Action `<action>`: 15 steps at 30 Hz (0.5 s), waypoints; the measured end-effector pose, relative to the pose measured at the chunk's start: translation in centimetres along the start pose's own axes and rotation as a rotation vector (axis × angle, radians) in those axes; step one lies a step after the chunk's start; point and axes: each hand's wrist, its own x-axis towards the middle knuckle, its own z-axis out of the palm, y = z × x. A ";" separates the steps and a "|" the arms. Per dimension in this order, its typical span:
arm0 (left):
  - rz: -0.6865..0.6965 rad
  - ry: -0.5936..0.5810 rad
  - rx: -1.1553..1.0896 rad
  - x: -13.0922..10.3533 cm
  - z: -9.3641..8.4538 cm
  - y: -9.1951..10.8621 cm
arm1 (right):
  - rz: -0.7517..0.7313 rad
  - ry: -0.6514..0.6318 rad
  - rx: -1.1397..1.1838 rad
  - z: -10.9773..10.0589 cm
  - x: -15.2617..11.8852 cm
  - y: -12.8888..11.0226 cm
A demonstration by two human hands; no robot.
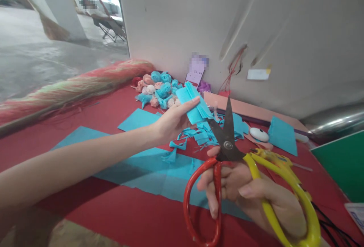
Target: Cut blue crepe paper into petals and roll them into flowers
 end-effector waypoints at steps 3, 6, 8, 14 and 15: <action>0.017 -0.113 0.004 -0.2 0.1 -0.4 | -0.030 0.029 0.006 0.2 -0.1 0.2; 0.021 -0.107 0.067 -0.3 0.0 -0.7 | -0.039 0.033 -0.038 0.0 -0.2 0.6; 0.044 -0.062 0.134 -0.4 -0.2 -0.9 | -0.045 0.046 -0.076 -0.2 -0.3 1.1; 0.123 -0.046 0.284 -0.5 -1.1 -0.9 | -0.124 0.119 -0.074 -0.4 -0.4 2.2; 0.131 -0.056 0.302 -0.5 -1.3 -0.9 | -0.127 0.125 -0.084 -0.4 -0.4 2.2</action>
